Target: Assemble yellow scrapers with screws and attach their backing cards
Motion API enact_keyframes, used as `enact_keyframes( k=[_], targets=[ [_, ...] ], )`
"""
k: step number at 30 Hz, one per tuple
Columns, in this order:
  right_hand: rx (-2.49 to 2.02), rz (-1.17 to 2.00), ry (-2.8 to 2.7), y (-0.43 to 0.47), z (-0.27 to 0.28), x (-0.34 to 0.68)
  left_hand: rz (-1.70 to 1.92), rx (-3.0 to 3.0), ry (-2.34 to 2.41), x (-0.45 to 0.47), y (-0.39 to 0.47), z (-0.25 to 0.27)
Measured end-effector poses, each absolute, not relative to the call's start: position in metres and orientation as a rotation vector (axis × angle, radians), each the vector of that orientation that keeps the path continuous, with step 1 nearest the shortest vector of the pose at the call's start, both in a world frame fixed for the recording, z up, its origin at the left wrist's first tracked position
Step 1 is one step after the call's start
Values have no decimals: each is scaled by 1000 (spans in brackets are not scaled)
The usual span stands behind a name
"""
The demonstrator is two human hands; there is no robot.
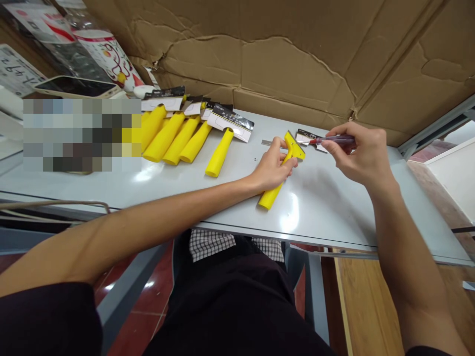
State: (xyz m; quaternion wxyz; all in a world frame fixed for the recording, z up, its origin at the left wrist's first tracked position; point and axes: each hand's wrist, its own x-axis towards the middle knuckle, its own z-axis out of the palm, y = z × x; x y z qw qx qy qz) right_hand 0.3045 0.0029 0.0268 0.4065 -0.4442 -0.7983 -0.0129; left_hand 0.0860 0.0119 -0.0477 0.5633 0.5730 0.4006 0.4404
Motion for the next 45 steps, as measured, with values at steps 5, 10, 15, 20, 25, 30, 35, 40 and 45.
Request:
enact_keyframes(
  k=[5,10,15,20,25,30,35,40,45],
  targets=[
    [-1246,-116,-1993,4,29,306,999,1384,944,85,13,-49],
    [-1378,-42,-2038,-1,37,309,947,1403,969,85,12,-45],
    [-1380,46,-2256,3,38,324,927,1425,976,85,12,-43],
    [-1466,351,-2581,6,32,321,917,1461,938,85,13,-45],
    [-1485,358,-2549,9,33,319,970,1357,931,86,13,-40],
    [-1697,260,-2494,19,29,328,1103,1210,1060,79,23,-24],
    [-1939,239,-2504,30,19,339,1135,1028,1161,62,40,-9],
    [-2014,293,-2519,35,14,345,921,1121,1205,56,46,-11],
    [-1953,261,-2516,38,7,339,998,1246,1100,62,51,-26]
  ],
)
